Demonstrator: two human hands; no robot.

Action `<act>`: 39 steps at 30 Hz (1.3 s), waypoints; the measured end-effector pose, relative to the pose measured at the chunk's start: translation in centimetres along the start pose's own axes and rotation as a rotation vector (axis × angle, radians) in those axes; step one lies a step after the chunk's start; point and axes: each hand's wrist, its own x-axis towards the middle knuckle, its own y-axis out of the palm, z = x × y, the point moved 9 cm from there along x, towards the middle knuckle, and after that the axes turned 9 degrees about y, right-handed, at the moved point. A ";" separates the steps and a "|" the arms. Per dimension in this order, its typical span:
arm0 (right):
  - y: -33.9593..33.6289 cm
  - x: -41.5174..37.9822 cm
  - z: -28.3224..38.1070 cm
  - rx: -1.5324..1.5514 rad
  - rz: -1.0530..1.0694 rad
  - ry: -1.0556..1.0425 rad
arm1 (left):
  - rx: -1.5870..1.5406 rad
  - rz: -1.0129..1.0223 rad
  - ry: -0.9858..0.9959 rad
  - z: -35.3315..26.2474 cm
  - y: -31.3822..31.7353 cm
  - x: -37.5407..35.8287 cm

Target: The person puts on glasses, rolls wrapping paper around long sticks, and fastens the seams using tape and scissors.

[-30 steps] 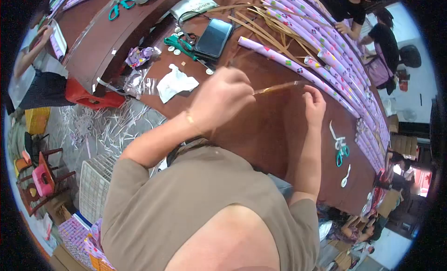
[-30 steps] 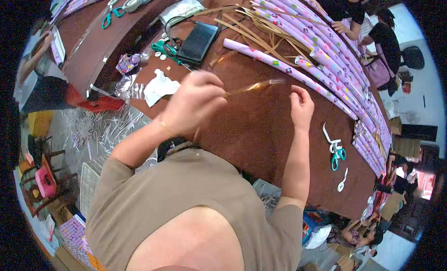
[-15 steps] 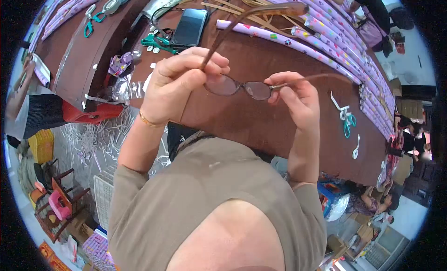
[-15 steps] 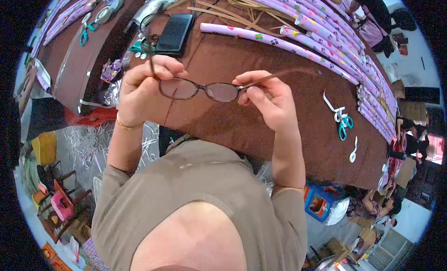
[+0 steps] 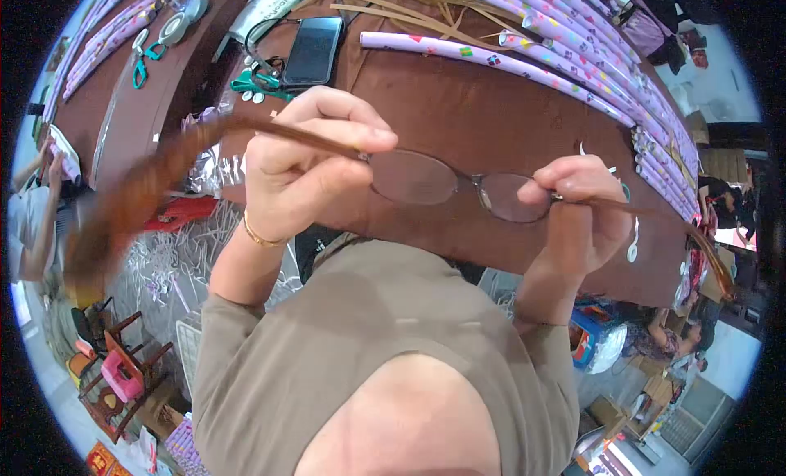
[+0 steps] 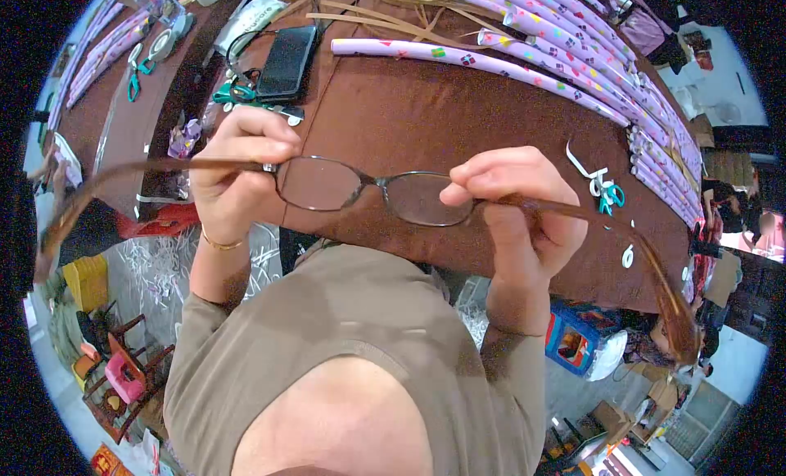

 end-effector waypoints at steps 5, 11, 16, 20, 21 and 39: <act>-0.6 -0.5 2.1 0.022 -0.057 -0.108 | 0.004 0.040 0.110 -2.8 0.6 1.1; 0.0 -1.7 4.9 0.053 0.160 -0.324 | 0.030 0.168 0.183 -5.4 1.4 2.2; -0.8 -2.8 6.9 -0.027 0.207 -0.334 | -0.155 0.312 0.181 -6.9 1.7 3.4; -2.6 -2.5 9.2 0.198 0.035 -0.393 | -0.247 0.097 0.110 -7.7 0.6 3.1; -3.0 -2.1 9.4 0.195 0.032 -0.392 | -0.284 0.070 0.134 -7.9 0.3 2.9; -6.0 5.4 6.3 -0.851 -0.377 -0.751 | -0.301 -0.264 0.335 -5.6 -0.8 6.5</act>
